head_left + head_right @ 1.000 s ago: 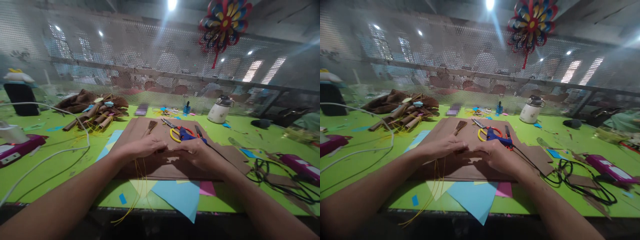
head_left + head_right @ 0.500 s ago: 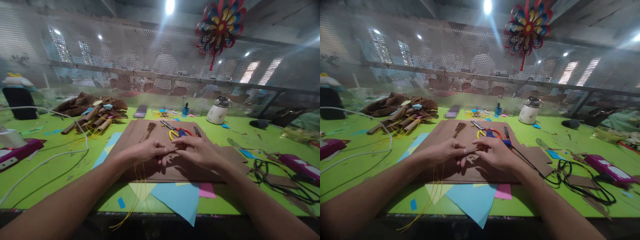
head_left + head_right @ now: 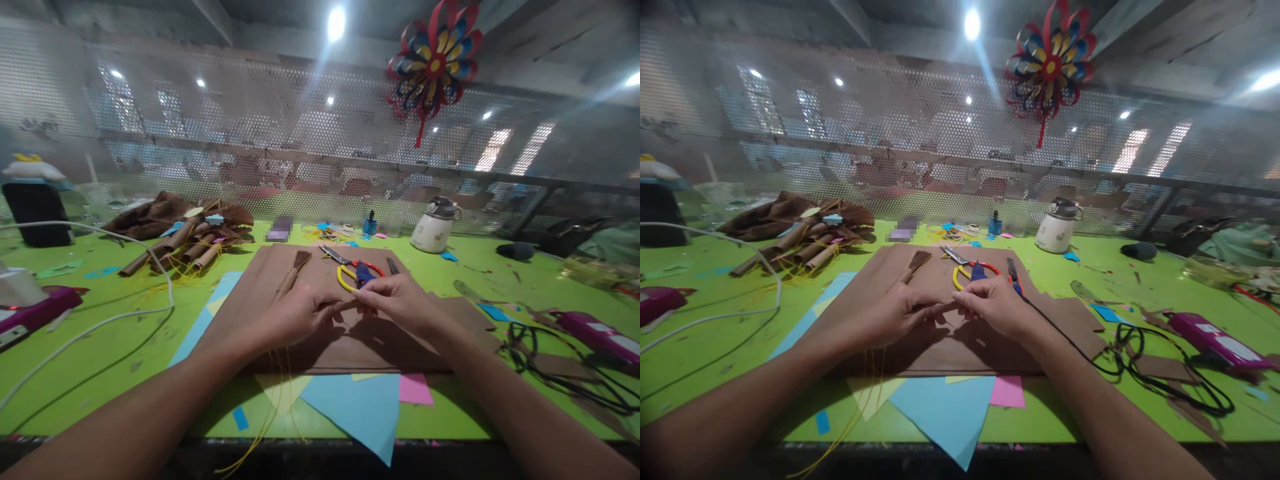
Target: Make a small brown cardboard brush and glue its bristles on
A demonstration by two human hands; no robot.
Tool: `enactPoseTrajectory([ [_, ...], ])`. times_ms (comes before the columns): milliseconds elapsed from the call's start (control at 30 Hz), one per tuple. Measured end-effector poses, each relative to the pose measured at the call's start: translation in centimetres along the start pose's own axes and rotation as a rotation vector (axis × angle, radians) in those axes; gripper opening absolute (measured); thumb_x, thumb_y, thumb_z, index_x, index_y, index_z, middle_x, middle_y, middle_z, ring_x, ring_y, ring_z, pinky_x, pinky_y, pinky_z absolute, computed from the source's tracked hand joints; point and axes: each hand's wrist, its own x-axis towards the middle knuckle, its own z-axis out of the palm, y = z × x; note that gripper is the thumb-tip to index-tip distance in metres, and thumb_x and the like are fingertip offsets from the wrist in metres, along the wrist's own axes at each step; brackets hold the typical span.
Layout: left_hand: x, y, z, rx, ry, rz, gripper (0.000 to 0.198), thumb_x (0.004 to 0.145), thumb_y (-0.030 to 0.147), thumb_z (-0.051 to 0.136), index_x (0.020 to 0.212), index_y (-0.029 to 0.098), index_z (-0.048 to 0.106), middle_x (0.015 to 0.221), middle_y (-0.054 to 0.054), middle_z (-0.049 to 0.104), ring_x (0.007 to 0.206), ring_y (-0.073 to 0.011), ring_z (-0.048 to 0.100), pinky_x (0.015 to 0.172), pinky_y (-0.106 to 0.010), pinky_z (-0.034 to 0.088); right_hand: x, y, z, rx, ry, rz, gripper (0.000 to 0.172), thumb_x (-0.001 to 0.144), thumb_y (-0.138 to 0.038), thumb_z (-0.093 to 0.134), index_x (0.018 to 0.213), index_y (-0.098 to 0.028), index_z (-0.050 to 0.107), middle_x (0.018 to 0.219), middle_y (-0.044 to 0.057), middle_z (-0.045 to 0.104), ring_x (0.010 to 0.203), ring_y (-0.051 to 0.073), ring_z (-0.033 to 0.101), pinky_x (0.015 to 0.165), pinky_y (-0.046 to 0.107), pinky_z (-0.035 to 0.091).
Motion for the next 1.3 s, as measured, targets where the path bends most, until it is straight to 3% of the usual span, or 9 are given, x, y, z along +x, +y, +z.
enactPoseTrajectory([
  [433,0.1,0.2,0.3,-0.021,0.037,0.036,0.029,0.089,0.026,0.039,0.099,0.018,0.066,0.076,-0.003,0.068,0.06,-0.0126,0.053,0.059,-0.023,0.036,0.1,0.7,0.3,-0.118,0.063,-0.134,0.039,0.085,-0.037,0.05,0.058,-0.011,0.062,0.05,0.001,0.056,0.047,0.008,0.047,0.048,0.019,0.034],
  [633,0.1,-0.1,0.5,-0.021,0.054,0.006,0.031,0.09,0.029,0.039,0.098,0.017,0.066,0.073,-0.004,0.067,0.062,-0.0136,0.053,0.06,-0.024,0.035,0.0,0.2,0.2,-0.08,-0.004,-0.15,0.025,0.081,-0.034,0.056,0.083,-0.013,0.068,0.066,0.002,0.063,0.06,0.011,0.054,0.054,0.02,0.039],
  [867,0.0,-0.1,0.5,-0.05,0.096,0.081,0.028,0.087,0.019,0.042,0.101,0.019,0.066,0.087,-0.004,0.069,0.069,-0.0138,0.055,0.065,-0.023,0.037,0.2,1.1,1.0,0.042,0.063,-0.131,0.024,0.078,-0.033,0.059,0.067,-0.012,0.065,0.055,0.001,0.058,0.051,0.009,0.049,0.049,0.021,0.037],
  [1067,-0.1,0.0,0.9,-0.052,0.103,0.042,0.032,0.092,0.033,0.038,0.102,0.018,0.064,0.08,-0.003,0.067,0.066,-0.0132,0.054,0.062,-0.023,0.036,0.1,1.1,1.8,-0.065,0.103,-0.175,0.028,0.08,-0.033,0.058,0.061,-0.013,0.062,0.053,0.001,0.058,0.051,0.01,0.05,0.049,0.02,0.036],
  [1200,-0.2,-0.1,0.8,-0.021,0.083,-0.012,0.037,0.091,0.039,0.038,0.084,0.015,0.065,0.071,-0.003,0.064,0.062,-0.013,0.051,0.057,-0.022,0.033,0.0,0.7,2.1,-0.056,0.063,-0.144,0.03,0.081,-0.034,0.057,0.059,-0.013,0.062,0.053,0.001,0.059,0.05,0.01,0.05,0.049,0.02,0.036],
  [1300,-0.3,-0.3,0.7,-0.039,0.062,-0.021,0.037,0.091,0.038,0.037,0.083,0.015,0.064,0.072,-0.003,0.062,0.064,-0.0132,0.052,0.057,-0.022,0.033,0.1,0.9,1.9,0.062,-0.064,-0.088,0.03,0.082,-0.037,0.056,0.066,-0.012,0.063,0.056,0.002,0.061,0.051,0.009,0.052,0.048,0.019,0.037],
])
